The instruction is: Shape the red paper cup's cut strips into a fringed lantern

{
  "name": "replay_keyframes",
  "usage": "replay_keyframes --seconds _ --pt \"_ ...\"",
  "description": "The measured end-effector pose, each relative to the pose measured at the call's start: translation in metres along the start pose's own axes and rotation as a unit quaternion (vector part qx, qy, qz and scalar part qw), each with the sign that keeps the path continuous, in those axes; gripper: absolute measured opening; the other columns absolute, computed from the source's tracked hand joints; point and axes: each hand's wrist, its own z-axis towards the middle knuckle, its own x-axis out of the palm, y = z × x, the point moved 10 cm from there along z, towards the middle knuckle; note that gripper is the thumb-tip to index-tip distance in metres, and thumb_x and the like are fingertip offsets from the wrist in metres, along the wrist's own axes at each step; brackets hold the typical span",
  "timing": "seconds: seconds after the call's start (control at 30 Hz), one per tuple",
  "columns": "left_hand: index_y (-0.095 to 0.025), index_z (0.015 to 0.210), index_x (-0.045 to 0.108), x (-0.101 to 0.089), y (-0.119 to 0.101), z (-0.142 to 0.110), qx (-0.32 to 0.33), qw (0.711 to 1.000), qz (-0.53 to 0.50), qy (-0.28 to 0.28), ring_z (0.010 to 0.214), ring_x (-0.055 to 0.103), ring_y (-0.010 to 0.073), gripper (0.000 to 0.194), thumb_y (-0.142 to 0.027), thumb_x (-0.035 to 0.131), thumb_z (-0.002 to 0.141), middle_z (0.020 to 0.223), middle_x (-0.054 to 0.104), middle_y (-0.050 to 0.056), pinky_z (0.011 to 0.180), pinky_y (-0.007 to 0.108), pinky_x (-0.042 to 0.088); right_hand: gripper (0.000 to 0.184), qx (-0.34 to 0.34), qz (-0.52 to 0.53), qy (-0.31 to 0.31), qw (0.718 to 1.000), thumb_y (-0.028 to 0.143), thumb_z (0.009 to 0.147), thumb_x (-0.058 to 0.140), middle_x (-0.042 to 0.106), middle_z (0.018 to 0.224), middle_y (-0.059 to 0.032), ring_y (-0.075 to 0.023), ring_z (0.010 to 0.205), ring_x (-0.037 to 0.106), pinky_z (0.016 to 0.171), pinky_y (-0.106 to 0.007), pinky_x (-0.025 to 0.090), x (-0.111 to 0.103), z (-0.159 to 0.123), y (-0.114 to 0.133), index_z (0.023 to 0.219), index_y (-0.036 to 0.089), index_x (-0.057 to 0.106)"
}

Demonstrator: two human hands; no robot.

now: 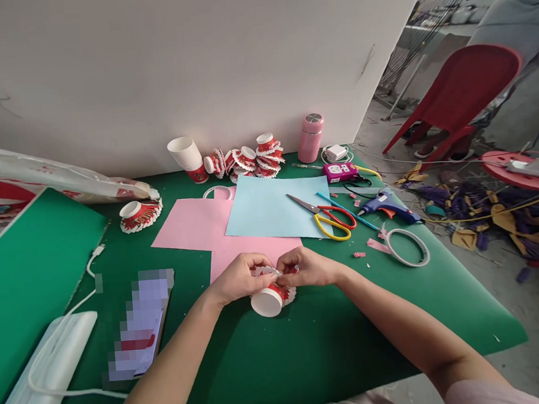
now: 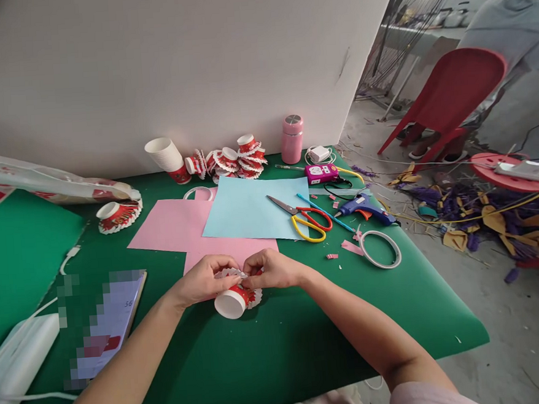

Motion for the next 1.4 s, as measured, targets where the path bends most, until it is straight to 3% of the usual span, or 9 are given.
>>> replay_keyframes --seconds 0.13,0.27,0.37,0.47,0.57,0.63,0.77,0.93,1.4 --pt "-0.015 0.060 0.060 0.010 0.005 0.001 -0.032 0.997 0.042 0.051 0.055 0.046 0.0102 0.009 -0.020 0.062 0.067 0.059 0.052 -0.003 0.051 0.021 0.035 0.011 0.007 -0.047 0.015 0.999 0.023 0.070 0.063 0.057 0.063 0.0021 -0.0090 0.058 0.048 0.052 -0.019 0.036 0.003 0.001 0.007 0.067 0.013 0.060" --pt "-0.014 0.061 0.059 0.010 0.012 -0.003 -0.053 0.997 -0.012 0.058 0.055 0.046 0.0089 0.011 -0.022 0.064 0.066 0.059 0.051 -0.003 0.050 0.020 0.034 0.014 0.007 -0.065 0.032 0.997 0.026 0.072 0.063 0.056 0.063 0.0019 -0.0091 0.058 0.049 0.051 -0.020 0.035 0.004 0.002 0.012 0.067 0.013 0.059" --pt "-0.013 0.065 0.061 0.001 0.021 -0.010 -0.081 0.992 -0.101 0.008 0.055 0.051 0.0101 0.019 -0.030 0.071 0.064 0.061 0.055 -0.002 0.050 0.021 0.038 0.025 -0.021 -0.057 -0.008 0.998 0.032 0.072 0.066 0.061 0.075 -0.0005 -0.0112 0.065 0.052 0.057 -0.022 0.040 -0.010 0.003 0.021 0.090 0.015 0.061" --pt "-0.015 0.067 0.060 -0.012 0.029 -0.019 -0.089 0.970 -0.209 -0.085 0.051 0.051 0.0095 0.027 -0.037 0.074 0.062 0.060 0.057 -0.002 0.045 0.020 0.037 0.046 -0.068 -0.011 -0.123 0.990 0.038 0.075 0.064 0.060 0.095 -0.0054 -0.0135 0.076 0.054 0.066 -0.026 0.044 -0.037 -0.001 0.031 0.113 0.018 0.051" --pt "-0.015 0.064 0.060 -0.020 0.034 -0.026 -0.064 0.946 -0.276 -0.159 0.051 0.051 0.0082 0.027 -0.036 0.077 0.059 0.059 0.058 -0.003 0.046 0.019 0.038 0.039 -0.084 0.041 -0.211 0.973 0.043 0.078 0.060 0.059 0.090 -0.0062 -0.0150 0.078 0.054 0.068 -0.029 0.045 -0.050 -0.009 0.028 0.105 0.017 0.051" --pt "-0.014 0.063 0.061 -0.021 0.035 -0.028 -0.046 0.938 -0.294 -0.180 0.055 0.054 0.0089 0.027 -0.034 0.078 0.058 0.060 0.060 -0.002 0.051 0.019 0.041 0.035 -0.093 0.048 -0.232 0.967 0.045 0.078 0.060 0.058 0.087 -0.0057 -0.0150 0.077 0.054 0.067 -0.029 0.044 -0.047 -0.014 0.027 0.097 0.017 0.050" --pt "-0.013 0.065 0.064 -0.015 0.037 -0.030 -0.027 0.942 -0.286 -0.173 0.057 0.053 0.0090 0.025 -0.035 0.076 0.063 0.061 0.061 -0.001 0.054 0.020 0.042 0.032 -0.076 0.007 -0.206 0.976 0.043 0.078 0.061 0.059 0.087 -0.0055 -0.0129 0.071 0.052 0.061 -0.026 0.042 -0.029 -0.013 0.023 0.093 0.017 0.052" --pt "-0.015 0.065 0.064 -0.007 0.040 -0.031 -0.029 0.953 -0.264 -0.149 0.053 0.048 0.0071 0.021 -0.033 0.073 0.068 0.059 0.058 -0.003 0.048 0.018 0.037 0.031 -0.014 0.026 -0.117 0.993 0.045 0.079 0.059 0.050 0.062 0.0021 -0.0080 0.053 0.041 0.048 -0.020 0.033 0.000 -0.004 0.006 0.074 0.015 0.054" --pt "-0.013 0.067 0.069 0.003 0.060 -0.036 -0.062 0.955 -0.264 -0.122 0.060 0.048 0.0110 0.024 -0.037 0.069 0.072 0.061 0.058 0.001 0.056 0.023 0.039 0.023 -0.009 0.027 -0.154 0.988 0.036 0.079 0.055 0.049 0.061 0.0023 -0.0082 0.056 0.040 0.051 -0.020 0.034 0.012 -0.004 -0.007 0.068 0.016 0.052"
